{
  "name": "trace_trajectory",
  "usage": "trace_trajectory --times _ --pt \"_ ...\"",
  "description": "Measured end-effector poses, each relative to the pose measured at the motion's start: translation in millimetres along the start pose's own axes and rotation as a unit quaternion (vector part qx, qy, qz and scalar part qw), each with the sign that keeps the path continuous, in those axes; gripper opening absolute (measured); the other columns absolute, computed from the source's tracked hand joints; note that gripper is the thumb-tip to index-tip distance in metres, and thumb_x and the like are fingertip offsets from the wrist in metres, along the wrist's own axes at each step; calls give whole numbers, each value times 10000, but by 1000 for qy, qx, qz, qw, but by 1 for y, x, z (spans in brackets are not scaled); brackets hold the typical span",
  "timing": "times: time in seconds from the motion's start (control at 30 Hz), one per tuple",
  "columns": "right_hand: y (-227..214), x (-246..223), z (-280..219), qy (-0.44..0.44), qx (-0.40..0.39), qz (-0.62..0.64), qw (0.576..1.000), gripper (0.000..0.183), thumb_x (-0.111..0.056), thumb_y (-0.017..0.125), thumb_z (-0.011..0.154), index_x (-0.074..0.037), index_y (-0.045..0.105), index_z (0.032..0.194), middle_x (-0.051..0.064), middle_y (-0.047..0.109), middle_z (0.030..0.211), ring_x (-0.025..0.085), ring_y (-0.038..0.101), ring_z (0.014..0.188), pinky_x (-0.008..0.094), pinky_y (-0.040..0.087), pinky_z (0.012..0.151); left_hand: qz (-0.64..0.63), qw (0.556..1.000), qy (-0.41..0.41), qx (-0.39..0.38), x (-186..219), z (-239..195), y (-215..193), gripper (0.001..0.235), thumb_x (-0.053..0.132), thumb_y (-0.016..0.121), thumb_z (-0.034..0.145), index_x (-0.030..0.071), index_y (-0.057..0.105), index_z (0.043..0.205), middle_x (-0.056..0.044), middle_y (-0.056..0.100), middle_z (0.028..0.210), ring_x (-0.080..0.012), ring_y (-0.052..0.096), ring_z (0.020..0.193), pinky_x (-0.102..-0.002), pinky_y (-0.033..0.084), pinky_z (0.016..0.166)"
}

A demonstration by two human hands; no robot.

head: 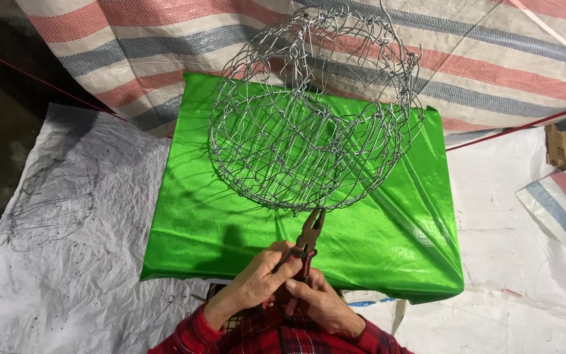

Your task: Using pliers to cut and shape a wire mesh structure

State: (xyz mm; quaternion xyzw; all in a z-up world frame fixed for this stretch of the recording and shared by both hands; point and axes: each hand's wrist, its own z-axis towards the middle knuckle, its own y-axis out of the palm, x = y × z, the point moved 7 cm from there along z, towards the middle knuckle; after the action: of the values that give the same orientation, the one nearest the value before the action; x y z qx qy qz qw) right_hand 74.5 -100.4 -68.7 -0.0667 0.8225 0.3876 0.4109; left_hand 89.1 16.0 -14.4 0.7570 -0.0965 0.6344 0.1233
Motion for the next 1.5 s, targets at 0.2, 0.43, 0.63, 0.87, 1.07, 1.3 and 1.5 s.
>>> trace_trajectory --times 0.2,0.43,0.63,0.87,1.07,1.3,1.5 --pt "-19 2 -2 -31 46 48 997 353 -104 711 945 -35 631 1282 18 710 832 84 614 491 215 541 444 360 841 262 307 16 -7 -29 414 370 467 1078 44 722 1096 -123 748 1041 -253 727 921 -394 604 791" --pt "20 -22 -17 -29 19 156 987 508 -82 613 947 20 475 1424 257 660 1136 388 716 1000 567 600 939 438 702 350 439 71 -9 -50 291 323 538 1042 92 696 1120 -124 619 1218 -260 603 1144 -417 520 1010" --pt "21 -18 -22 -27 32 168 985 512 -48 596 944 33 472 1434 290 677 1183 402 717 1058 629 589 968 482 674 361 429 83 13 -55 292 358 556 1048 128 725 1110 -142 569 1288 -335 528 1276 -497 426 1089" --pt "27 -18 -19 -36 45 182 982 459 -69 595 957 41 489 1390 278 661 1030 378 696 902 605 611 872 483 698 355 391 89 24 -55 267 331 613 1018 98 727 1080 -84 669 1138 -311 547 1217 -491 387 1040" --pt "19 -17 -16 -61 54 141 987 380 -118 587 991 33 524 1334 237 646 935 335 669 754 475 613 706 492 704 332 389 90 27 -54 451 496 566 1009 80 730 957 -104 686 1122 -330 545 1209 -502 375 1028" --pt "14 -17 -16 -115 70 120 984 312 -120 598 1003 58 549 1256 225 636 837 298 610 629 415 554 570 486 691 341 412 93 26 -53 342 405 631 1006 110 701 845 -78 695 1039 -330 549 1163 -474 388 990" --pt "13 -19 -19 -105 89 121 983 275 -133 595 1007 49 562 1211 229 613 789 288 580 585 420 532 526 487 691 345 407 99 24 -53 326 385 638 1014 117 674 832 -72 665 1023 -335 547 1159 -480 394 992"
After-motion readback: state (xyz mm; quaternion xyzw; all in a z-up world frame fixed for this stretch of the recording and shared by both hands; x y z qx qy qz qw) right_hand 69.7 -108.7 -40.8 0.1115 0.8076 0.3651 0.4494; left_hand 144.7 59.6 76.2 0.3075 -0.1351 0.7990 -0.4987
